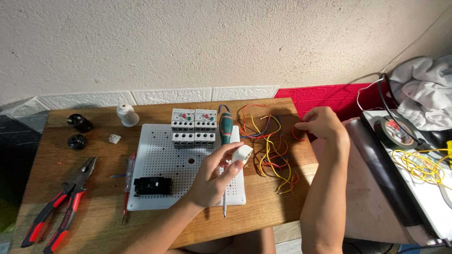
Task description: Assembling and wiring electrical components on a test board using a screwdriver
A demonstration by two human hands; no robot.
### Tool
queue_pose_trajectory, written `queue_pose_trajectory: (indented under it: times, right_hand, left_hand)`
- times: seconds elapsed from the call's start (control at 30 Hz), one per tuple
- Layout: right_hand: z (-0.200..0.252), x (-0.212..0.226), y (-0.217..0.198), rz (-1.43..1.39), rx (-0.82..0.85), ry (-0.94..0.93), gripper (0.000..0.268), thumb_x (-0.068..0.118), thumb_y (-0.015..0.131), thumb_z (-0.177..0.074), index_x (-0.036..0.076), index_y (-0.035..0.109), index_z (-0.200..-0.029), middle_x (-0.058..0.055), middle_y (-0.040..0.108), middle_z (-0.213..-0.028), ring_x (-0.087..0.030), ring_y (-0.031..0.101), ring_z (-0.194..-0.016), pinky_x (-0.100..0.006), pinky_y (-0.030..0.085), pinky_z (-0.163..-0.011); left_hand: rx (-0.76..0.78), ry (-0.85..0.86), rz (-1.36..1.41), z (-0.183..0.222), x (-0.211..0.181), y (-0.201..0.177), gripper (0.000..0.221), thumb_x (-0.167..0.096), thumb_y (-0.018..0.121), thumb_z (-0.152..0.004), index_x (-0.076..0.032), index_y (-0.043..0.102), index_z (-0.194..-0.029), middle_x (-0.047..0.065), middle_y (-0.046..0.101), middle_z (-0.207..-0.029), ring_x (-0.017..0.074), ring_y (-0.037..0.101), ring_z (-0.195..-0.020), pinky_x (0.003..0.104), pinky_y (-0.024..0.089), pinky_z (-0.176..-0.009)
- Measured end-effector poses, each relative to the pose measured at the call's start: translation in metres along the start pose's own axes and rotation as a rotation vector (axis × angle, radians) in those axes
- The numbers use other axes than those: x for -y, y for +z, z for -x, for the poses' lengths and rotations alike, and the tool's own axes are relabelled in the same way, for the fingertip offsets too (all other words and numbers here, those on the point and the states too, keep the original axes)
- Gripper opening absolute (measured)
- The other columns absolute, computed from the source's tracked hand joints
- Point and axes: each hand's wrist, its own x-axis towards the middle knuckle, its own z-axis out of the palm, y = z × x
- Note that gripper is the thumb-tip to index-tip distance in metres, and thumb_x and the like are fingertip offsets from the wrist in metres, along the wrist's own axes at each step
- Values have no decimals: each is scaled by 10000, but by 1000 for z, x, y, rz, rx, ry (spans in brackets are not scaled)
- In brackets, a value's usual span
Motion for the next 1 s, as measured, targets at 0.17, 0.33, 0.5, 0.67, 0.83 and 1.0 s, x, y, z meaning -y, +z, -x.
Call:
queue_pose_trajectory:
  times: [0.17, 0.33, 0.5, 0.67, 0.83, 1.0]
  right_hand:
    - [11, 21, 3, 59, 44, 44, 438, 157, 957, -663, 34, 775, -1042, -169, 791, -887, -272, 755, -721, -365, 573, -656]
    - [13, 34, 8, 67, 73, 39, 444, 93, 947, -639, 24, 766, -1038, -177, 786, -885, -310, 757, -777, -394, 580, -698]
    - [16, 34, 14, 45, 66, 48, 461, 116, 961, -594, 71, 751, -1003, -134, 786, -834, -272, 743, -753, -383, 579, -700]
    - [22, 42, 17, 51, 149, 35, 489, 139, 952, -625, 58, 737, -1057, -138, 788, -865, -262, 737, -784, -378, 566, -742]
    - [35, 46, 18, -103, 197, 22, 509, 164, 949, -661, 3, 703, -1076, -150, 756, -809, -243, 627, -682, -369, 518, -711]
    - [68, 53, 1, -116, 65, -238, 236, 119, 788, -860, 13, 696, -1050, -130, 773, -864, -194, 626, -703, -334, 500, -668]
  left_hand:
    - [-9, 1, 18, 1, 9, -1, 593, -397, 602, -976, 22, 576, -1395, 224, 673, -1127, 280, 632, -941, 397, 486, -792]
    - [-35, -5, 16, 0, 2, -4, 600, -404, 601, -974, 29, 578, -1390, 237, 675, -1117, 303, 652, -952, 424, 484, -819]
    - [-55, 11, 40, 1, 4, -5, 561, -378, 597, -991, 5, 577, -1399, 214, 674, -1106, 281, 631, -921, 409, 481, -810]
    - [-54, 14, 16, -1, -6, -8, 583, -387, 589, -988, 24, 557, -1401, 227, 663, -1108, 282, 628, -932, 415, 489, -819]
    - [-53, 13, 20, -1, -3, -9, 594, -395, 578, -995, 26, 543, -1412, 226, 652, -1102, 279, 619, -929, 411, 494, -824]
    - [-62, 16, 12, -1, -5, -13, 555, -374, 580, -998, -4, 553, -1412, 200, 656, -1115, 246, 627, -958, 394, 502, -822]
